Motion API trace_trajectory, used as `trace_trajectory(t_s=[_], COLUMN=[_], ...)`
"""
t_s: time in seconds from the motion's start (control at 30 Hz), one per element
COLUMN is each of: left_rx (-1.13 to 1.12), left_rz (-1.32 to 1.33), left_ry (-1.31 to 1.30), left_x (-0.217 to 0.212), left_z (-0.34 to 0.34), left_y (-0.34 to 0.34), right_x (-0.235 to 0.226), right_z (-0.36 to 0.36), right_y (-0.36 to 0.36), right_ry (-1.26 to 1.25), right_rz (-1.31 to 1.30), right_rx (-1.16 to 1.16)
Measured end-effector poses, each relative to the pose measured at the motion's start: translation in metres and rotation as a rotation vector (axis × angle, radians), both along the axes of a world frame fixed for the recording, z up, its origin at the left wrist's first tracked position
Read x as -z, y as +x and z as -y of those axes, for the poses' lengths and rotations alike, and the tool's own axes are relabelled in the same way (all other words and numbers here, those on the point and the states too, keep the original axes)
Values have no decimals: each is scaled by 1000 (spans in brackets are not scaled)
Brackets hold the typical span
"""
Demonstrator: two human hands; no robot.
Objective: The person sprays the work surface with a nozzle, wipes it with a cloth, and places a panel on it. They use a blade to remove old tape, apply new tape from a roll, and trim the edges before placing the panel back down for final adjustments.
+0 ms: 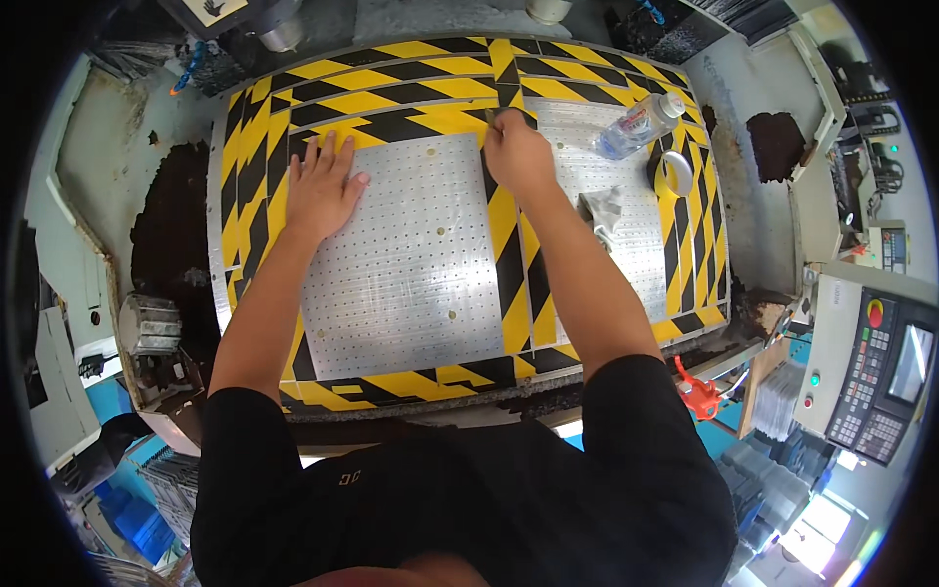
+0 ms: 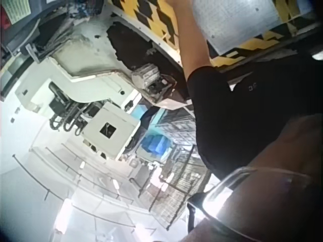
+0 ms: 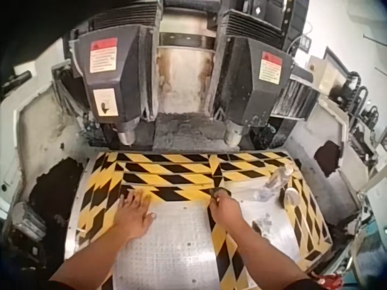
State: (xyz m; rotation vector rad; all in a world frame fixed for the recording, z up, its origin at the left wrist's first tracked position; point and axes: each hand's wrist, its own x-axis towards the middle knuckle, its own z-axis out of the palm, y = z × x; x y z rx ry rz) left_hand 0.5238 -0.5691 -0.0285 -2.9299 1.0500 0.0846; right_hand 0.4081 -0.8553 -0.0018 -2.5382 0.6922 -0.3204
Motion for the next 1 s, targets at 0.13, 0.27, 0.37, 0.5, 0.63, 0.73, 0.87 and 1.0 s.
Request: trace_trajectory(t_s=[0.13,0.27,0.37,0.5,0.63,0.73,0.87,1.0], left_rx=[-2,-4,-3,0,-7,-8,-1,-14], left_rz=[30,37,53,47,40,35,23,20], left_ry=[-10,-11,-31,-32,-13,-2,-3,18], left_x=[3,5,7,5,3,0,-1,-3], left_z=[-1,-1,-4,-2,-2,0,4,1], left_y=[1,2,2,1,0,-1,-3,1], right_x=[9,16,17,16,19,19,8,-3], right_z=[-4,-6,-8,-8,-8,-5,0,-24], right_y=[26,28,27,29,29,29,31,-6], right_ry=[-100,-91,-103,-114,-117,-133,-144,-135], right_rz=[-4,-73,-50,-33,-15,-10,-43,-203], right_rx=[-14,-38,-70,-59,-51,-78,-103,-126])
